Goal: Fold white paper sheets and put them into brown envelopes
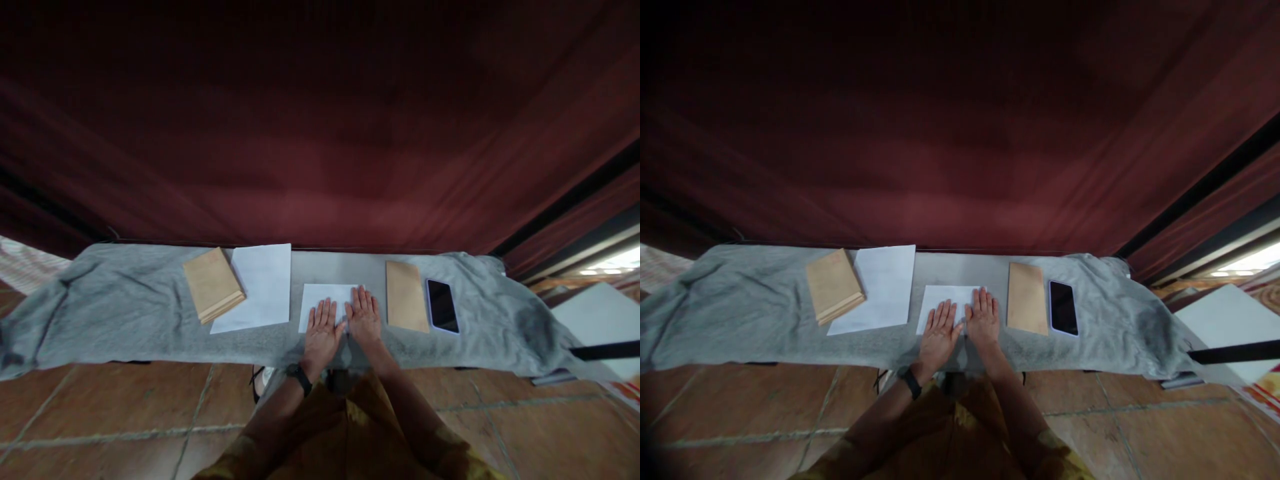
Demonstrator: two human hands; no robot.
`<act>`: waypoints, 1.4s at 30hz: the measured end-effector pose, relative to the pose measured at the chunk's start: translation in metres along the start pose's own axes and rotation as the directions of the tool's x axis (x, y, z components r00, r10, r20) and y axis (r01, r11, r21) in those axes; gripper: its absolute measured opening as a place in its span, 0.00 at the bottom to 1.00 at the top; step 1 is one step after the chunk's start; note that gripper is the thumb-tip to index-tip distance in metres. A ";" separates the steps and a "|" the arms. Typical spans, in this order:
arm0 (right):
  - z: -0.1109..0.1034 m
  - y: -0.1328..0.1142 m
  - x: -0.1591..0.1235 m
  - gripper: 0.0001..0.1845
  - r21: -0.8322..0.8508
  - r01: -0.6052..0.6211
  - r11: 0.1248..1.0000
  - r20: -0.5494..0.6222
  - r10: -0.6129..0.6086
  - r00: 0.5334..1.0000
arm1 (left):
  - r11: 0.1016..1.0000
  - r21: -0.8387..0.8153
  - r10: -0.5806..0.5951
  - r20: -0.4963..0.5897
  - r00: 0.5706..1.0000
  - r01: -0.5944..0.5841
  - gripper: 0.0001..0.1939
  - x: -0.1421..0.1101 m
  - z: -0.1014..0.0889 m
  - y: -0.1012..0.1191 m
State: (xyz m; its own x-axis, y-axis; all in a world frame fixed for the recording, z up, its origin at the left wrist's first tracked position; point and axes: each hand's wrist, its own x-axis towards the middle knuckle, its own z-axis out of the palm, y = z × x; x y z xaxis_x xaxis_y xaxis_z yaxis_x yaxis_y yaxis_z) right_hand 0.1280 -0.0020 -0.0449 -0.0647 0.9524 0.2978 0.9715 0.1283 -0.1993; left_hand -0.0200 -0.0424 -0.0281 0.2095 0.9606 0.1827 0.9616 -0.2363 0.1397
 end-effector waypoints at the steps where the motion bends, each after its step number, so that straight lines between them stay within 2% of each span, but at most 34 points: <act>1: 0.000 0.000 0.001 0.30 0.006 -0.001 1.000 -0.001 0.001 1.000 | 1.000 -0.001 -0.005 0.006 1.000 0.005 0.31 -0.004 0.000 0.001; 5: -0.002 -0.008 0.002 0.30 0.032 -0.058 0.998 -0.019 0.058 0.998 | 1.000 -0.010 -0.007 0.020 1.000 0.007 0.29 -0.010 0.002 -0.001; 7: -0.005 -0.018 -0.001 0.31 0.047 -0.074 0.996 0.015 0.074 0.997 | 1.000 -0.003 -0.006 0.030 1.000 0.006 0.29 -0.010 0.003 -0.003; 10: -0.010 -0.032 -0.015 0.29 0.073 0.010 0.997 0.095 -0.017 0.995 | 1.000 0.016 0.017 0.055 0.998 -0.018 0.29 -0.009 0.006 -0.005; 12: -0.014 -0.035 -0.028 0.27 0.071 0.087 0.994 0.099 -0.094 0.991 | 0.999 0.024 0.029 0.058 0.998 -0.031 0.29 -0.010 0.006 -0.006; 14: -0.016 -0.031 -0.041 0.27 0.049 0.133 0.990 0.064 -0.136 0.989 | 0.999 0.029 0.021 0.036 0.999 -0.022 0.29 -0.015 0.006 -0.009; 17: -0.020 -0.019 -0.054 0.28 0.010 0.135 0.991 0.008 -0.135 0.991 | 0.999 0.027 -0.021 -0.017 1.000 0.022 0.30 -0.025 0.002 -0.016; 21: -0.021 -0.010 -0.059 0.30 -0.008 0.100 0.995 -0.020 -0.100 0.995 | 0.995 0.017 -0.093 -0.059 0.994 0.094 0.32 -0.039 -0.004 -0.025; 24: -0.021 -0.010 -0.059 0.30 -0.001 0.091 0.996 -0.017 -0.091 0.996 | 0.990 0.010 -0.140 -0.088 0.986 0.141 0.34 -0.042 -0.007 -0.023; 27: -0.020 -0.011 -0.059 0.30 0.011 0.077 0.997 -0.009 -0.077 0.997 | 0.995 0.000 -0.097 -0.100 0.990 0.098 0.33 -0.038 -0.008 -0.011; 31: -0.020 -0.011 -0.060 0.30 0.001 0.072 0.997 0.011 -0.072 0.997 | 1.000 -0.013 0.000 -0.040 0.999 0.000 0.31 -0.032 -0.005 0.005; 35: -0.021 -0.011 -0.059 0.31 -0.002 0.074 0.997 0.020 -0.074 0.997 | 0.995 0.000 -0.096 -0.016 0.995 0.096 0.31 -0.029 -0.001 0.005; 38: -0.020 -0.011 -0.059 0.31 0.000 0.081 0.997 0.016 -0.081 0.997 | 0.984 0.004 -0.178 -0.020 0.984 0.178 0.31 -0.017 0.004 0.002; 42: -0.015 -0.009 -0.061 0.30 -0.004 0.070 0.998 -0.010 -0.070 0.998 | 0.988 0.002 -0.153 -0.005 0.988 0.153 0.31 0.014 0.011 0.000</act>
State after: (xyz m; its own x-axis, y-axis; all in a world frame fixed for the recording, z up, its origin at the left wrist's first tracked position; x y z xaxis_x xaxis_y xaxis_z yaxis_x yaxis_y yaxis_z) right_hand 0.1262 -0.0650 -0.0475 -0.1298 0.9384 0.3203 0.9655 0.1931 -0.1745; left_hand -0.0152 -0.0278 -0.0360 0.0595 0.9847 0.1638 0.9826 -0.0867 0.1641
